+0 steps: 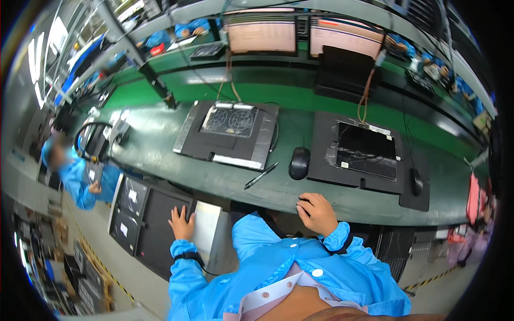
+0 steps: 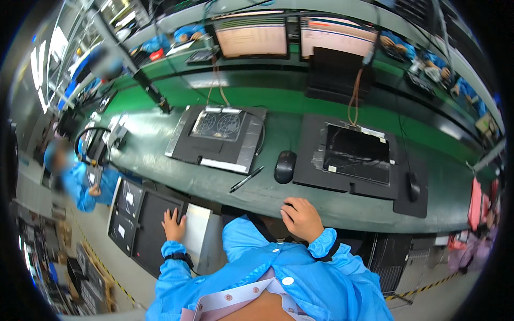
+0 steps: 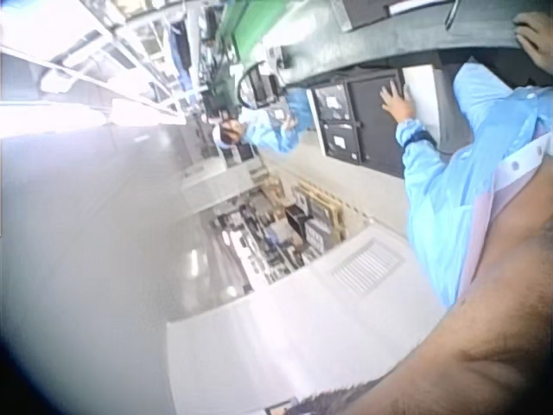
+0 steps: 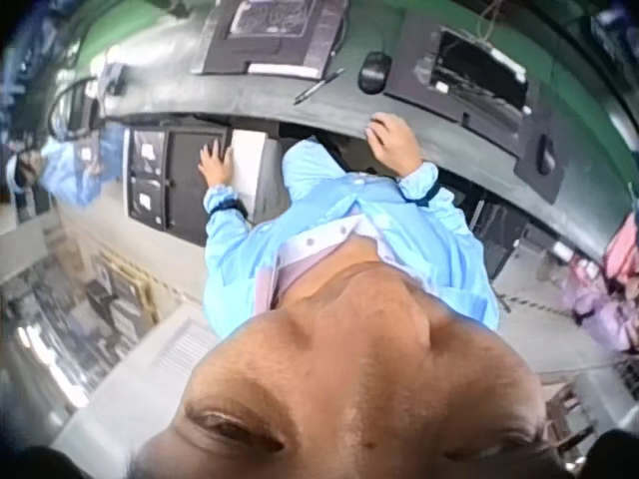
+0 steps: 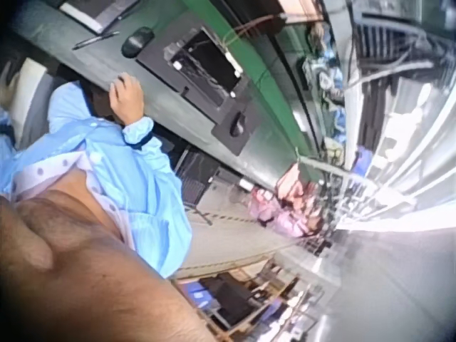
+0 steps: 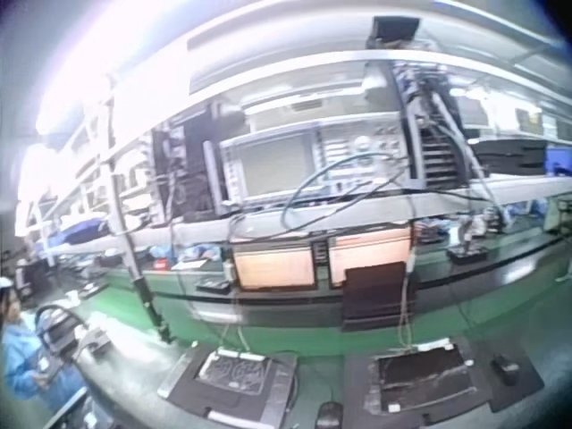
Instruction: Assembling and testing tablet components at a factory workstation, plugging in cables and writing on stickers.
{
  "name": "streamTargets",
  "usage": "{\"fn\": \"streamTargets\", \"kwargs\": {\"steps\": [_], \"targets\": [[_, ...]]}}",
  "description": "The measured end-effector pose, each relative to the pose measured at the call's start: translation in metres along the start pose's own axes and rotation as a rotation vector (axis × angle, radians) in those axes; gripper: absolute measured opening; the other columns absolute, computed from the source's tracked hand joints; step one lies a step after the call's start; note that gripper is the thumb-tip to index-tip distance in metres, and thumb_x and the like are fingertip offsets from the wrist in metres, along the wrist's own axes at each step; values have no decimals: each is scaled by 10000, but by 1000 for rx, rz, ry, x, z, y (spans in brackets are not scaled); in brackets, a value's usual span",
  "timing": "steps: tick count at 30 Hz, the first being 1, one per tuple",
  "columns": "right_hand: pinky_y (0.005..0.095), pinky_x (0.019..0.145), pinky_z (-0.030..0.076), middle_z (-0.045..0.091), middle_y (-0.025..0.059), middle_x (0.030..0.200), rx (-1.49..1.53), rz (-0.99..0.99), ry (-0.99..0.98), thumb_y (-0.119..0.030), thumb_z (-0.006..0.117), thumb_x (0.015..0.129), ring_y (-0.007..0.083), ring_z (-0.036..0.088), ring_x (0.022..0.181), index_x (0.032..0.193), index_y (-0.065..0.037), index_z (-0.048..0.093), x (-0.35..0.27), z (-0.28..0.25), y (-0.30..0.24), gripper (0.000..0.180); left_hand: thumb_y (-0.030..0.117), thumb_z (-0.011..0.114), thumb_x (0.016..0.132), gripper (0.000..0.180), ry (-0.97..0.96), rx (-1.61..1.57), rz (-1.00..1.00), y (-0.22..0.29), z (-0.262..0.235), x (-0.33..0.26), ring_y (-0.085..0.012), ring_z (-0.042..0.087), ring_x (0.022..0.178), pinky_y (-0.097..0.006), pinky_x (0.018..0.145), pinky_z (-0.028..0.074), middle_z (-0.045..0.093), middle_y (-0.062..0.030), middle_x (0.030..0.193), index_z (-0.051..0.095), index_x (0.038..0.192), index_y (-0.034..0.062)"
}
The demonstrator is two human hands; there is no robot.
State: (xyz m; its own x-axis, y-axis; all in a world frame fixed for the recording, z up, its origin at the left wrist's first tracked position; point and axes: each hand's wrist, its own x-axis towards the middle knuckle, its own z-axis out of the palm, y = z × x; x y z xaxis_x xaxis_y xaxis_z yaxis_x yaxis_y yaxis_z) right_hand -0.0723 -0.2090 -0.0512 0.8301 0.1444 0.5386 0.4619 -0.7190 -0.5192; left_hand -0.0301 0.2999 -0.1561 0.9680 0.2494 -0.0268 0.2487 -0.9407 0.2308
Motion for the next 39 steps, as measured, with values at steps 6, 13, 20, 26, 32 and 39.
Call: {"fn": "streamTargets", "kwargs": {"steps": [6,13,20,26,32,39], "targets": [[438,817,522,664,124,1070,15,-15,29,-99,722,841,328,641,939,930,-25,683,-7,-3,2,121,393,606,987,573,9,-15,4,20,11,-6,-446,239,1513,-662,1195,159,313,-250,1615,529,1484,120],[432,817,512,645,105,1077,27,-42,-3,-108,699,859,318,629,936,934,-41,674,-6,-3,4,103,403,626,970,604,-8,-22,-34,20,19,-4,-429,255,1511,-680,1185,163,327,-249,1604,523,1482,100],[421,808,518,656,102,1087,10,-31,7,-115,717,852,304,646,915,914,-37,679,-9,2,5,107,188,691,943,542,467,-549,286,162,-29,-4,-398,448,1390,-525,1163,328,487,-240,1467,520,1423,4],[415,783,516,674,85,1014,107,-85,41,-119,709,850,291,649,889,907,-43,679,-17,-7,12,100,36,725,844,382,187,-587,1164,331,-45,-38,-427,504,1350,-544,1156,372,567,-210,1374,652,1218,4],[408,715,528,696,98,948,-152,190,293,-74,720,830,305,673,837,856,-48,691,-42,-93,30,47,55,753,809,483,-2,-574,1452,397,-30,-58,-436,469,1385,-592,1166,347,538,-209,1408,626,1274,27],[432,654,500,653,114,863,-384,413,427,-65,703,840,335,632,755,932,-35,682,-86,-117,65,99,104,767,804,496,-126,-534,1450,413,-3,-67,-403,459,1405,-598,1177,324,541,-200,1419,629,1273,18]]}}
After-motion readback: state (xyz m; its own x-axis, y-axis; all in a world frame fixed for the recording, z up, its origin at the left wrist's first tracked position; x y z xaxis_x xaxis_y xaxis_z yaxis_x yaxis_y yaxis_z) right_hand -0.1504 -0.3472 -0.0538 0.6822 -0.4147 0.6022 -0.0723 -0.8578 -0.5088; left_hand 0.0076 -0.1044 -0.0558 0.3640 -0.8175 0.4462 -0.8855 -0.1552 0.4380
